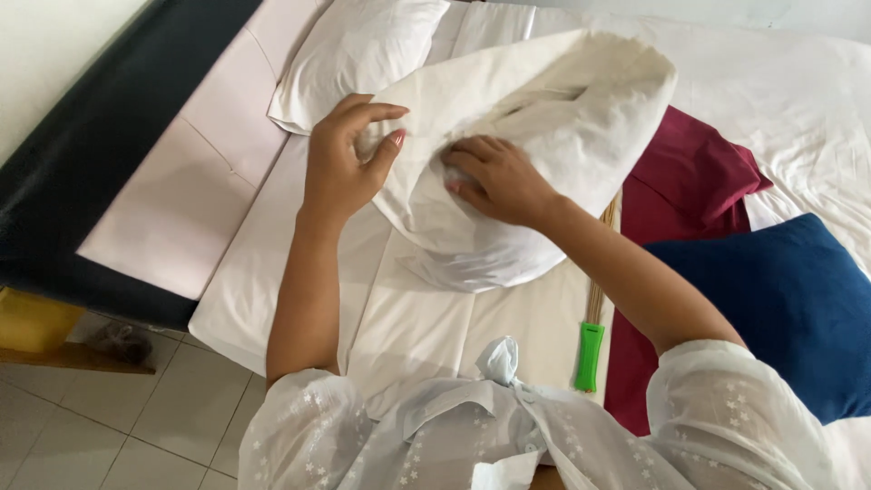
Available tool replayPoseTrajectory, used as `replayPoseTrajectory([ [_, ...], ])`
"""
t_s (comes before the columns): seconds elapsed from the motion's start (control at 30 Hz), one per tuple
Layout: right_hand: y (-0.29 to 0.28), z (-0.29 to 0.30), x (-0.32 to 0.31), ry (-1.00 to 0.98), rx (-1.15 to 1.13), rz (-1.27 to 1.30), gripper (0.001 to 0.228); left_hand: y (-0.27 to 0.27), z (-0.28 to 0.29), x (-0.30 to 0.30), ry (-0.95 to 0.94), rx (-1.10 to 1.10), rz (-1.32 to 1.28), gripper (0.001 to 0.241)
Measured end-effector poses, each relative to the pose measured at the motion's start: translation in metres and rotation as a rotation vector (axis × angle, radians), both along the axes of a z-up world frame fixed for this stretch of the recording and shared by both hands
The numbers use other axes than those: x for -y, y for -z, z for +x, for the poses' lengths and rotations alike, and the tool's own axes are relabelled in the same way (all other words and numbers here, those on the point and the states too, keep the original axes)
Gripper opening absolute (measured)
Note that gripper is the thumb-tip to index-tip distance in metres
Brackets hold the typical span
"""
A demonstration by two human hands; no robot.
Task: The person uses a broom to dust a white pillow on a bed, then flips and dusts it again. They proceed to dust the white bedsheet and a blue pillow, moving the items around to clean different surfaces.
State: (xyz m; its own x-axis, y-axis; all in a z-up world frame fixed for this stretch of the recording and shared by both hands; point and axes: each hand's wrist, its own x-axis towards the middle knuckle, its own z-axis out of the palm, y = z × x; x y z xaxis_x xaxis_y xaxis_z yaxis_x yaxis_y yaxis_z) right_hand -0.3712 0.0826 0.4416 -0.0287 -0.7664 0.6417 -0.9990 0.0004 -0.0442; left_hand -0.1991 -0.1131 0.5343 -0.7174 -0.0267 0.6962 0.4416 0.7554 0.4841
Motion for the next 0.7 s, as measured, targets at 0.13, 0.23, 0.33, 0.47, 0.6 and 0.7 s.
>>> replayPoseTrajectory([
  [0.13, 0.003, 0.015, -0.004, 0.133, -0.042, 0.171, 0.047, -0.006, 0.003, -0.006, -0.134, -0.321, -0.084, 0.013],
  [0.23, 0.011, 0.009, -0.003, 0.237, -0.017, 0.343, 0.057, -0.003, -0.001, -0.012, -0.179, -0.395, -0.107, 0.015],
  [0.33, 0.021, -0.005, 0.002, 0.299, 0.022, 0.418, 0.06, 0.009, -0.012, -0.015, -0.237, -0.412, -0.163, 0.017],
  [0.47, 0.021, -0.013, 0.006, 0.308, 0.066, 0.436, 0.061, 0.033, -0.035, -0.021, -0.344, -0.481, -0.239, 0.018],
  [0.6, 0.037, -0.022, 0.01, 0.337, -0.012, 0.401, 0.055, 0.043, -0.044, -0.069, -0.404, -0.618, -0.383, 0.021],
  [0.7, 0.046, -0.029, 0.001, 0.305, -0.065, 0.235, 0.048, 0.087, -0.072, -0.095, -0.092, -0.581, -0.288, 0.021],
])
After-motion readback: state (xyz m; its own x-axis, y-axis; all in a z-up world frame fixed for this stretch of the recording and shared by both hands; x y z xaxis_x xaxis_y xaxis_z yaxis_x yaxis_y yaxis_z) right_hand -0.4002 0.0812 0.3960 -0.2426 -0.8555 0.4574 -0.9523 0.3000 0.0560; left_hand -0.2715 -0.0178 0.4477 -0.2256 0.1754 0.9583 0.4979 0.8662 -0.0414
